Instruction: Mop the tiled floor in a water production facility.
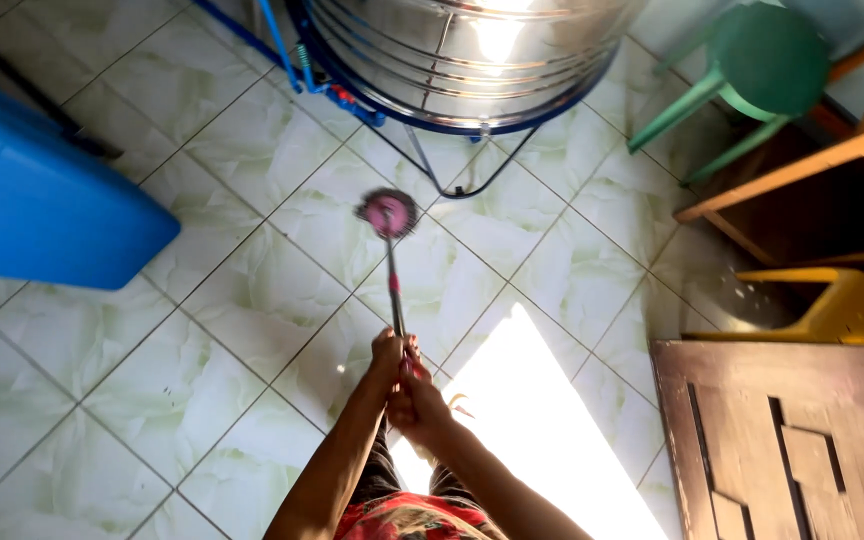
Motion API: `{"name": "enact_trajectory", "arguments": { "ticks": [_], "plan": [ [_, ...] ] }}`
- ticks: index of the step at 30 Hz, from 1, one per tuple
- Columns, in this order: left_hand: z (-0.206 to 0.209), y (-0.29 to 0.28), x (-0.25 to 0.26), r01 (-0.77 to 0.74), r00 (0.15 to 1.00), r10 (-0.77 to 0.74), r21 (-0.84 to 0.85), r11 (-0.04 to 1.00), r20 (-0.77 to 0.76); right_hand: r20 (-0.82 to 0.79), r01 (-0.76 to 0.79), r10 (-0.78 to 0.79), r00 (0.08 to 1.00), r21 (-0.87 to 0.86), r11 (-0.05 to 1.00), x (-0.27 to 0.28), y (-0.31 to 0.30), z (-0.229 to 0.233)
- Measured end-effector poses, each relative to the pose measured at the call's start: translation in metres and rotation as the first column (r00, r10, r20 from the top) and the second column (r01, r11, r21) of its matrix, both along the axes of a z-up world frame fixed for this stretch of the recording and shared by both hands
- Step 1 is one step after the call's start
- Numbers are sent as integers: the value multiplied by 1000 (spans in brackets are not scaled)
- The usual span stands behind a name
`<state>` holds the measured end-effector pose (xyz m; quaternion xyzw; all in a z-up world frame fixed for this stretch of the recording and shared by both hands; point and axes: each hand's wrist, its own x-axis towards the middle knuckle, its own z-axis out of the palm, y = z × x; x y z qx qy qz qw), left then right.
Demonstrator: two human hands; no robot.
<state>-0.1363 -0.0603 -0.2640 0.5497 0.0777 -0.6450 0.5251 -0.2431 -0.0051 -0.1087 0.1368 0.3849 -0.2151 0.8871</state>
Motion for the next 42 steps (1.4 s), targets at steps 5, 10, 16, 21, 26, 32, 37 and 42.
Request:
{"name": "enact_trajectory", "arguments": {
  "ticks": [5, 10, 16, 21, 26, 32, 37, 42],
  "plan": [
    [17, -15, -10, -156, 961, 138, 61, 986, 238, -97, -154, 149, 984, -42, 987, -19, -38, 46],
    [-38, 75, -123, -445, 869, 460, 122, 887, -182, 80, -193, 192, 978, 2, 981, -128, 17, 19],
    [135, 126, -205, -89, 995, 75, 220, 971, 73, -205, -399, 395, 895, 25, 917, -218, 44, 88],
    [133, 125, -195, -140, 981, 168, 244, 959, -96, -618, -550, 496, 610, 120, 826, -196, 43, 80],
    [28, 89, -132, -208, 961, 173, 151, 966, 216, -461, -533, 492, 739, 48, 845, -107, 10, 102],
    [-11, 20, 17, -364, 920, 345, 81, 928, 184, -245, -552, 516, 821, -108, 827, 16, -43, 41],
    [-24, 26, 60, -488, 849, 450, 85, 869, 276, -343, -667, 600, 722, -117, 736, 68, -33, 52],
    [29, 80, -35, -678, 718, 669, -23, 734, 191, -283, -748, 719, 635, 6, 664, -21, -6, 79]
  ]
}}
